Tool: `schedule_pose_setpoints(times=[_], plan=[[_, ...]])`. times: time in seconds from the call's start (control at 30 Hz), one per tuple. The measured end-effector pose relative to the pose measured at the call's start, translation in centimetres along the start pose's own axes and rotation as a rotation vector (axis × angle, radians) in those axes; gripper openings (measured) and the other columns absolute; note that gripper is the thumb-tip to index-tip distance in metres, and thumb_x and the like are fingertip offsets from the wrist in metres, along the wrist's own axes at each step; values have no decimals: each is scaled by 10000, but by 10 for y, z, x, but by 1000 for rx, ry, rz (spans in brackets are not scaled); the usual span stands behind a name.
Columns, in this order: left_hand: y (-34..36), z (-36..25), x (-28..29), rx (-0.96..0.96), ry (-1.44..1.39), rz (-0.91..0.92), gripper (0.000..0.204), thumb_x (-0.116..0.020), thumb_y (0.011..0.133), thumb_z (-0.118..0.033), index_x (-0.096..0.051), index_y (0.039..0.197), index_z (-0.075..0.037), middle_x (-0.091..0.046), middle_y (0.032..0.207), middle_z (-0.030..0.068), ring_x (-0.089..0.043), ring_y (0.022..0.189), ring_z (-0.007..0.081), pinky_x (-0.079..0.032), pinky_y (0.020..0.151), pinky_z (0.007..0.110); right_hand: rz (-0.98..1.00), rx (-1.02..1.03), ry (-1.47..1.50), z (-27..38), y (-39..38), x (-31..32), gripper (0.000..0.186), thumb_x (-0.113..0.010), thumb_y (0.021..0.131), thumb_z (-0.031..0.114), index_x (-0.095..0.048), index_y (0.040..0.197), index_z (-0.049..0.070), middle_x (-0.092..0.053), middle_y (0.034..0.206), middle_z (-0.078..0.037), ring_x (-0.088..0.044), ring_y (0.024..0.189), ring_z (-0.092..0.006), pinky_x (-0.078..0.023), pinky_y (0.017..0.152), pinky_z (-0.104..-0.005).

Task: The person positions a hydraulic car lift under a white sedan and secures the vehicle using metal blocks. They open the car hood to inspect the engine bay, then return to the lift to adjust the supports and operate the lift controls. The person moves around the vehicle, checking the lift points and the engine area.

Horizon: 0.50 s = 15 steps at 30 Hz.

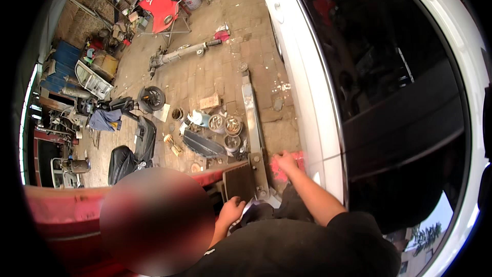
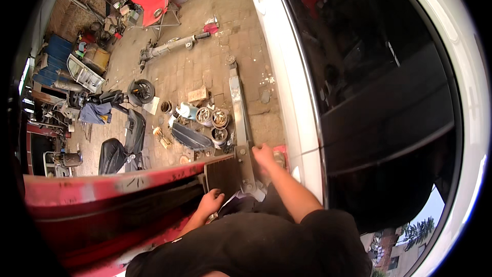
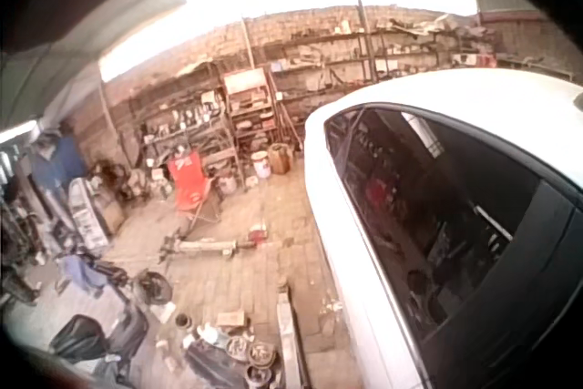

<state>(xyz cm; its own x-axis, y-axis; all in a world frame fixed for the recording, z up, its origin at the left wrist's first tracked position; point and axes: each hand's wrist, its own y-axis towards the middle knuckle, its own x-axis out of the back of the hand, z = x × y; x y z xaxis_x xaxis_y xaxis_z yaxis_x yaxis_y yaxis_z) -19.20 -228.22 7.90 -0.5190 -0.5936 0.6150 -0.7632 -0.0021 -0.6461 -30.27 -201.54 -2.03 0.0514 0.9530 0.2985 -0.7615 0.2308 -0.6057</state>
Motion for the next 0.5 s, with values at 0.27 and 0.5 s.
schedule_pose_setpoints(times=[0.27, 0.5], plan=[[142, -14, 23, 672, 12, 194, 469, -563, 874, -363, -606, 1117, 37, -668, 925, 169, -685, 734, 278, -556, 577, 402, 4, 34, 271, 19, 34, 37, 302, -638, 874, 215, -619, 1063, -20, -679, 968, -162, -647, 939, -244, -498, 826, -343], [230, -26, 95, 592, -39, 248, 432, -558, 877, -385, -606, 1149, -52, -673, 966, 130, -643, 775, 248, -524, 676, 412, -13, -104, 199, 68, 78, 58, 378, -643, 854, 278, -621, 1083, -22, -673, 1021, -189, -641, 984, -285, -487, 870, -364]])
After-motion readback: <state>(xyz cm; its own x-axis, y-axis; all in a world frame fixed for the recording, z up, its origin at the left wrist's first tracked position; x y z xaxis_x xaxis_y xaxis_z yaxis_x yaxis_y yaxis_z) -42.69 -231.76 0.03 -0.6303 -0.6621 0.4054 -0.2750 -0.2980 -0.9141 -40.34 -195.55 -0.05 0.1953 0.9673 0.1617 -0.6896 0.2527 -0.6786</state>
